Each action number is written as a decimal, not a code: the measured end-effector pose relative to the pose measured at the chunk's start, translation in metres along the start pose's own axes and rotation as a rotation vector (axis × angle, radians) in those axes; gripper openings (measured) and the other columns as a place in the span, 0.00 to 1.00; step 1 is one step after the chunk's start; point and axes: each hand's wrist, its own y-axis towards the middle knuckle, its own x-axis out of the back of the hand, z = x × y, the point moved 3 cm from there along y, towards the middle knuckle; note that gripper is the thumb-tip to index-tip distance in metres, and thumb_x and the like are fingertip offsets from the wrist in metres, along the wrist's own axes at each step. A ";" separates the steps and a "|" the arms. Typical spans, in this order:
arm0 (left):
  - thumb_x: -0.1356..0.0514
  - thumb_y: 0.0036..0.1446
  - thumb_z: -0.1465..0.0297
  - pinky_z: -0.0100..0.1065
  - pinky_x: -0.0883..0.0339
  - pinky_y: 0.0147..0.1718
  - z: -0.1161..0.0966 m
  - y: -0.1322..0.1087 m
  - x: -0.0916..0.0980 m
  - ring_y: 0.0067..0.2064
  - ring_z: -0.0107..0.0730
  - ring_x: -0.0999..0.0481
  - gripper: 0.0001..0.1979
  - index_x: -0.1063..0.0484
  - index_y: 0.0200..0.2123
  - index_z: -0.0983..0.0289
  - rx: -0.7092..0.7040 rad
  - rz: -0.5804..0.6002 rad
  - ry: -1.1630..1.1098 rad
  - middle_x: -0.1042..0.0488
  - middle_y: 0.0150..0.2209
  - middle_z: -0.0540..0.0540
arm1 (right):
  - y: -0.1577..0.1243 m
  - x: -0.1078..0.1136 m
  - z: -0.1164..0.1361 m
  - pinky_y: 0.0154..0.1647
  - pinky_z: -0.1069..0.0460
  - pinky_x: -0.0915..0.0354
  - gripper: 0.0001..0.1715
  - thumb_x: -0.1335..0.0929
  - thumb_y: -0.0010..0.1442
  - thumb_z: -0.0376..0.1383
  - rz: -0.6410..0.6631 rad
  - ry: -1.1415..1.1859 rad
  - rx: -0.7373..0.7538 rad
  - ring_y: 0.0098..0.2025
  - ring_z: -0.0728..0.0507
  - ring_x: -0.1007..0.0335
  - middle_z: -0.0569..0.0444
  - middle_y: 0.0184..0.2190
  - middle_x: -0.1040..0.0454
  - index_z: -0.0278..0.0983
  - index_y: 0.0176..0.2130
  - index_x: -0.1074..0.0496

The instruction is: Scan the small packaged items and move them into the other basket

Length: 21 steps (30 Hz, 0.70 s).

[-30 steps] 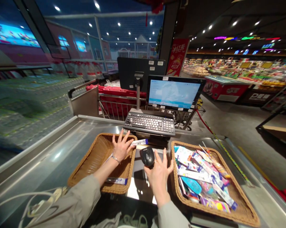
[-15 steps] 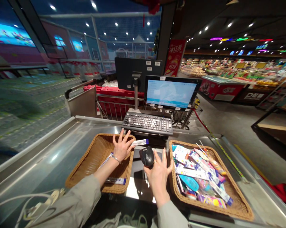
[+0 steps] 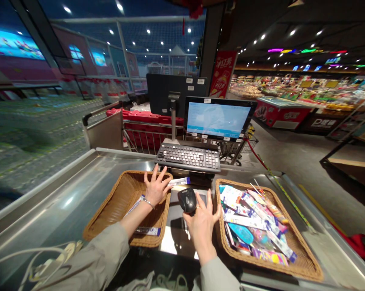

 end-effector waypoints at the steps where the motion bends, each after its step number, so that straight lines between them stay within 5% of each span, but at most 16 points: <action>1: 0.43 0.61 0.58 0.72 0.73 0.61 0.000 0.000 0.000 0.70 0.58 0.58 0.13 0.25 0.45 0.53 0.001 0.002 -0.004 0.45 0.68 0.53 | 0.000 0.000 0.000 0.62 0.29 0.64 0.14 0.33 0.52 0.38 0.000 -0.001 0.001 0.66 0.32 0.50 0.51 0.52 0.25 0.42 0.39 0.23; 21: 0.39 0.57 0.58 0.70 0.74 0.62 -0.001 0.002 -0.006 0.70 0.56 0.54 0.13 0.24 0.46 0.51 -0.012 -0.062 0.004 0.42 0.67 0.52 | -0.001 -0.001 0.000 0.62 0.29 0.66 0.15 0.34 0.53 0.37 0.016 0.028 0.009 0.66 0.32 0.50 0.50 0.51 0.25 0.41 0.41 0.23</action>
